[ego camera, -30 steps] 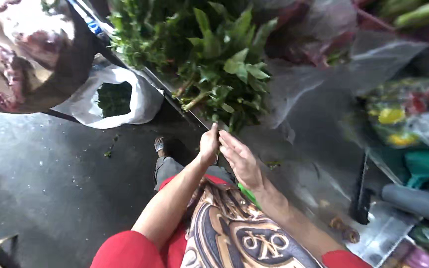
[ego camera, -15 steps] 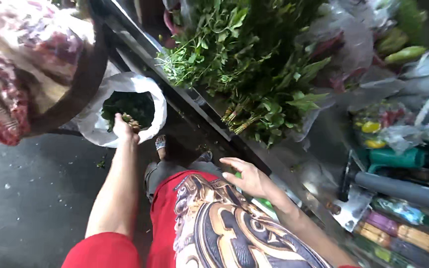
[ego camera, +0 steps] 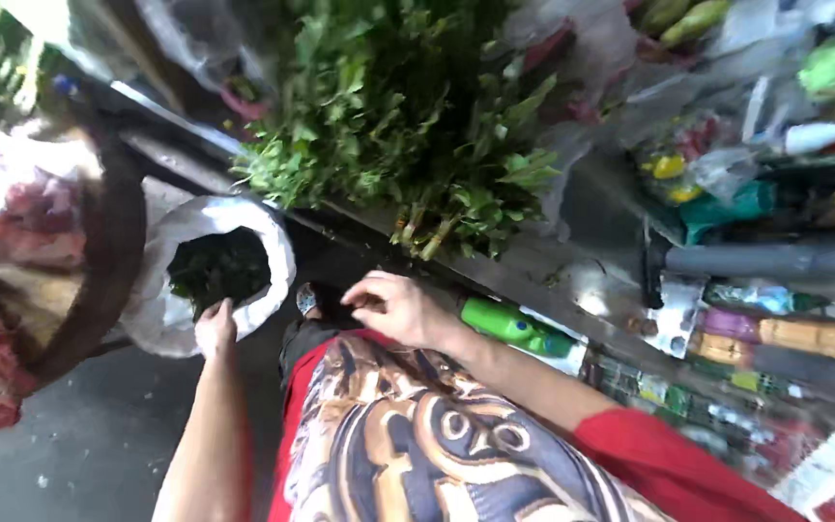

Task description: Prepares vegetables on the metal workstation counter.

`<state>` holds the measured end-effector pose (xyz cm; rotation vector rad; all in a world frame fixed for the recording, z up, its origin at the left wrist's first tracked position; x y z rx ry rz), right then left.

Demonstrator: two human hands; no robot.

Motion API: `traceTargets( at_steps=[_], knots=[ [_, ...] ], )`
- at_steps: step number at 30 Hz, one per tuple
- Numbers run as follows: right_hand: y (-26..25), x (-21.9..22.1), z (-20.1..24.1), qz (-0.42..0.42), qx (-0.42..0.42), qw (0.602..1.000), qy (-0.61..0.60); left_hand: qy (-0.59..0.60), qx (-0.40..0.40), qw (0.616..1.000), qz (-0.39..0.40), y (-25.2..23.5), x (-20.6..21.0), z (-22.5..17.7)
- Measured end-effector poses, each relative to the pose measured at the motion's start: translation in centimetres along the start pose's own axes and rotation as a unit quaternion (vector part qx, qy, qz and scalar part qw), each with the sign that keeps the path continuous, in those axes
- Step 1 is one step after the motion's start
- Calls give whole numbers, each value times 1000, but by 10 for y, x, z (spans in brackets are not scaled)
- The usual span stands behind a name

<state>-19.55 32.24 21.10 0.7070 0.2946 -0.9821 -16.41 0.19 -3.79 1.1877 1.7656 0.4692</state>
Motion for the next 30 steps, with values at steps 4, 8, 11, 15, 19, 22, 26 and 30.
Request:
traceTargets(
  at_steps=[4, 8, 11, 15, 19, 22, 26, 30],
  knots=[
    [-12, -8, -10, -46, -36, 998, 17, -18, 33, 999, 29, 33, -9, 30],
    [30, -39, -76, -76, 38, 996, 39, -43, 11, 995, 86, 43, -10, 86],
    [90, -74, -142, -117, 152, 981, 44, -121, -36, 980, 154, 55, 5, 104],
    [190, -134, -253, -211, 321, 922, 49, -186, -16, 961, 204, 71, 50, 80],
    [284, -204, -363, -307, 417, 852, 71, -238, -2, 905, 353, 120, 125, 14],
    [320, -250, -425, -333, 428, 835, 93, -281, 92, 851, 435, 215, 197, -56],
    [338, -281, -499, -350, 393, 842, 116, -289, 254, 810, 443, 365, 304, -139],
    [333, -264, -523, -324, 377, 854, 151, -338, 416, 745, 398, 422, 402, -153]
  ],
)
Point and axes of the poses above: each hand's wrist, its own y-axis away from the middle knuckle, its own x-axis out of the palm, z = x × y, the point moved 5 cm from there along -y, towards the middle knuckle, and after that the axes turned 7 degrees about y, right-handed, at the moved point
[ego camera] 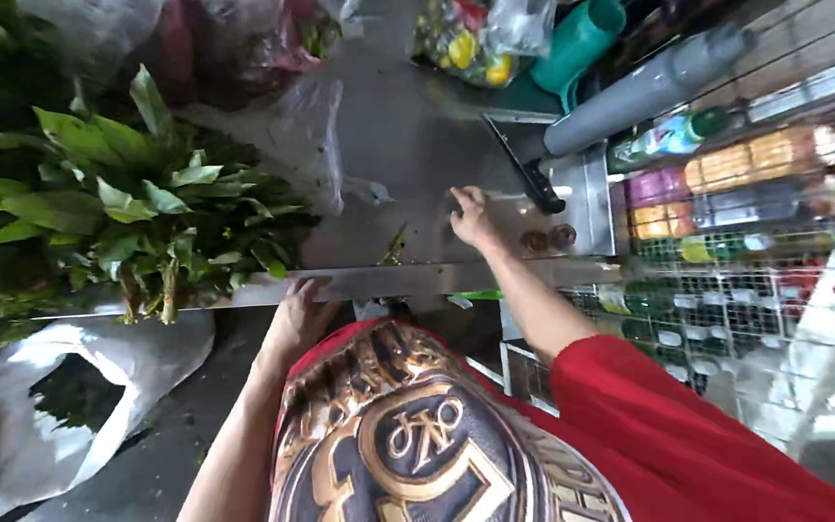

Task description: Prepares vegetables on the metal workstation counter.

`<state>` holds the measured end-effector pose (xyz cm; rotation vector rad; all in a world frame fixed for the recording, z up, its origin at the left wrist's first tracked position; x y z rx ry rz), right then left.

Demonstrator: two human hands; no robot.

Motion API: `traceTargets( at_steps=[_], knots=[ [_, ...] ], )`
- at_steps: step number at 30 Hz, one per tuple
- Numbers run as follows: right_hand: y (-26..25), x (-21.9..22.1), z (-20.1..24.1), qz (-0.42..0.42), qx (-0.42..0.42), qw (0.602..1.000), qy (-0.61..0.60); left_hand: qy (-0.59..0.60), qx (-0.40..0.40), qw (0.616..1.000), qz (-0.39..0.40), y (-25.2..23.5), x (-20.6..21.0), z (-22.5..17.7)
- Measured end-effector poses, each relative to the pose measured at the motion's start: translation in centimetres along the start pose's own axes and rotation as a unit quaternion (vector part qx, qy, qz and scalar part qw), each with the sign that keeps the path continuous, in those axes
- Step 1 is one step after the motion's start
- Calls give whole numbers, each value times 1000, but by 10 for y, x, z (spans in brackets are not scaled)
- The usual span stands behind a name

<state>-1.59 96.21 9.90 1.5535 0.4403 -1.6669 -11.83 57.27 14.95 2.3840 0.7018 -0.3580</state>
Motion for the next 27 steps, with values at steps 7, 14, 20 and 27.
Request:
traceTargets(
  at_steps=[7, 14, 20, 27],
  knots=[
    [76, 46, 58, 17, -201, 977, -66, -35, 30, 996, -76, -90, 52, -54],
    [81, 6, 32, 36, -151, 974, -166, -183, 28, 983, -8, -128, 113, -82],
    [55, -7, -47, 66, 67, 993, -70, -185, 90, 978, 24, -119, 133, -75],
    [90, 29, 28, 135, -163, 974, -85, -195, 54, 979, -23, -112, 97, -65]
  ],
)
Point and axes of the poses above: each hand's wrist, its own y-axis away from the middle knuckle, its own x-axis out of the palm, z = x × y, the point moved 5 cm from there along -y, towards the middle knuckle, and after that the axes turned 7 degrees about y, right-handed, at the moved point
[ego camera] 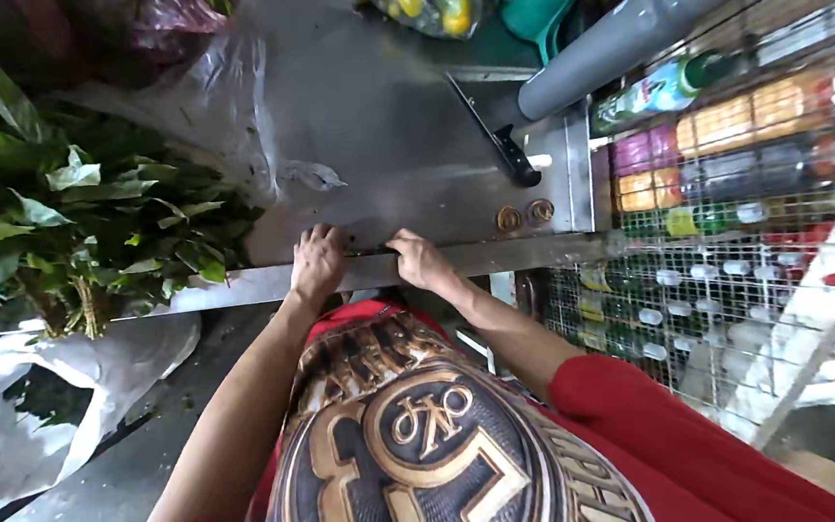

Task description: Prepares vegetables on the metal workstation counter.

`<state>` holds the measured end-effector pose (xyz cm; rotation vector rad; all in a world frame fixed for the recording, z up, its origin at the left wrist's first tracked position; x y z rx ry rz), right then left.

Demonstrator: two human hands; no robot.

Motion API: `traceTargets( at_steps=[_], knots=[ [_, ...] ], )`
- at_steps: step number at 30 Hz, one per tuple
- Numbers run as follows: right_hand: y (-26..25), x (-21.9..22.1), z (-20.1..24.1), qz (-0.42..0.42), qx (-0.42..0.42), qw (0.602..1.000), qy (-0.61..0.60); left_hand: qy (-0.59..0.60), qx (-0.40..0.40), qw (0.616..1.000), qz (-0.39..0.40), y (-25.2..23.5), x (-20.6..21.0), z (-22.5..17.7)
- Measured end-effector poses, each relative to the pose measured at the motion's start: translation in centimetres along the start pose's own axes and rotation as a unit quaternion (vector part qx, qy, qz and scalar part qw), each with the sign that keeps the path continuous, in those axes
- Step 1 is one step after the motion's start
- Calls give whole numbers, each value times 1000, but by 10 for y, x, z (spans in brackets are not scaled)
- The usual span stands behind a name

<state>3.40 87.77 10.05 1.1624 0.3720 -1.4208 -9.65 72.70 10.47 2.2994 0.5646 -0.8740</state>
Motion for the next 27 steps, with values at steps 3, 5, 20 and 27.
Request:
traceTargets(
  at_steps=[3, 5, 20, 27],
  knots=[
    [-10, 3, 19, 51, 10, 999, -2, -5, -62, 997, 47, -1, -2, 6],
    [-18, -3, 29, 84, 26, 996, -21, -5, -79, 993, 82, -2, 1, 3],
    [-65, 2, 61, 192, 45, 967, -163, -9, -59, 987, 150, -14, 5, -2],
    [-52, -14, 55, 122, -20, 992, -39, -21, -50, 993, 103, -11, 18, -2]
  ],
)
Point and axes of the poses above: each hand's wrist, its own y-axis away from the middle knuckle, its own x-axis out of the palm, z = x × y, the point moved 5 cm from there along -y, towards the middle knuckle, and after that the axes turned 7 degrees about y, right-handed, at the moved point
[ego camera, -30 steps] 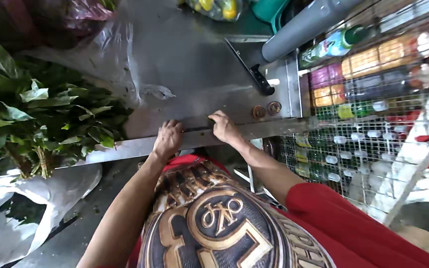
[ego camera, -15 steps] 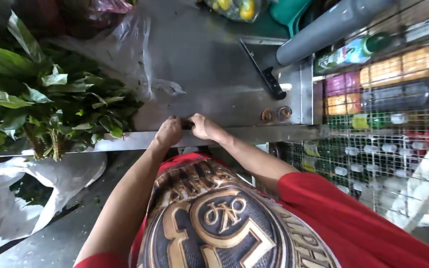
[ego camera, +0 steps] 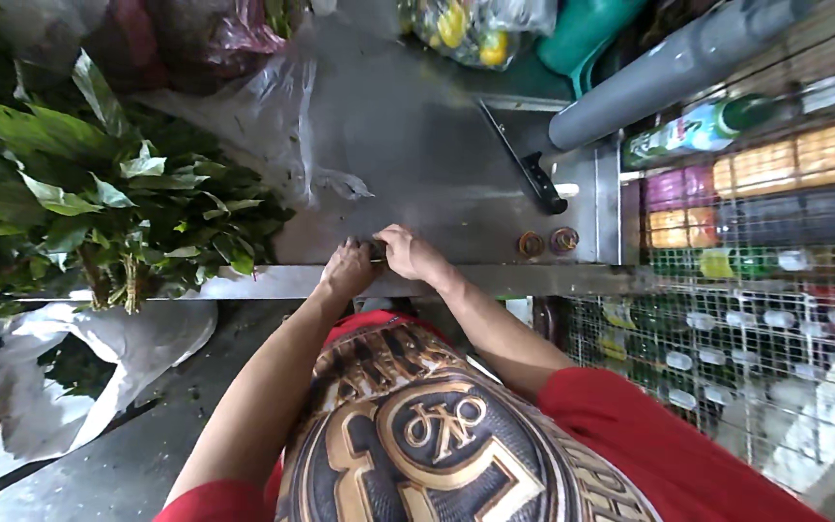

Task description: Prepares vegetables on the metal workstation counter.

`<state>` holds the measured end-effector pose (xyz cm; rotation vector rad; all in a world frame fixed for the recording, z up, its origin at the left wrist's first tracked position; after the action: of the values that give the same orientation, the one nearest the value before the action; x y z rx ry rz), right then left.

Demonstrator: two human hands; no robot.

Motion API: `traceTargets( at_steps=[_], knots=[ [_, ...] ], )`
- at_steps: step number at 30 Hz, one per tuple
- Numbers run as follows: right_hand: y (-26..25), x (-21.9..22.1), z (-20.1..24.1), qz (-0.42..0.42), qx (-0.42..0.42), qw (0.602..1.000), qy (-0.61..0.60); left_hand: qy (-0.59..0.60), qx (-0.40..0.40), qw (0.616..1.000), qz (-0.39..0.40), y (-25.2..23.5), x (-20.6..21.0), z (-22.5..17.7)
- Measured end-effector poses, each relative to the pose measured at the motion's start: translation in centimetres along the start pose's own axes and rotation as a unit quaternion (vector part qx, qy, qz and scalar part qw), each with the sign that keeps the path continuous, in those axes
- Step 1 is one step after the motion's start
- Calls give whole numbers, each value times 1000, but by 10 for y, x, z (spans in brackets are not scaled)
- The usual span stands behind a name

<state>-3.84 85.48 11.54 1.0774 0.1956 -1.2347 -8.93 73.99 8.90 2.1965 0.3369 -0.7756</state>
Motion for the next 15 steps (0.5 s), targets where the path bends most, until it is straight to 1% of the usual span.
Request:
traceTargets(
  at_steps=[2, 4, 6, 8, 10, 12, 15],
  knots=[
    [8, 13, 0, -9, -29, 999, 45, 4, 16, 999, -28, 5, 4, -1],
    [10, 22, 0, -9, -36, 997, 73, 1, 22, 999, -29, 5, 5, 1],
    [9, 27, -1, -19, -34, 996, 82, 5, 23, 1000, 8, 5, 0, 1],
    [7, 31, -1, -48, -37, 994, 92, 8, 25, 998, 53, 1, -6, 3],
    [9, 35, 2, -72, -41, 992, 96, 23, 38, 997, 71, 0, -11, 7],
    [10, 37, 6, -65, -39, 993, 91, 62, 52, 995, 60, 2, -13, 14],
    [8, 36, 11, -7, -33, 996, 80, 122, 56, 990, 35, 6, -18, 24]
  ],
)
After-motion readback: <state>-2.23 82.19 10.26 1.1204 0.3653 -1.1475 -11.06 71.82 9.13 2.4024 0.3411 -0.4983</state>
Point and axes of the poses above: each hand's wrist, its own y-axis away from the middle knuckle, its own x-axis out of the palm, z = x × y, the point moved 5 cm from there along -y, towards the middle knuckle, and after that the axes turned 7 degrees about y, right-handed, at the moved point
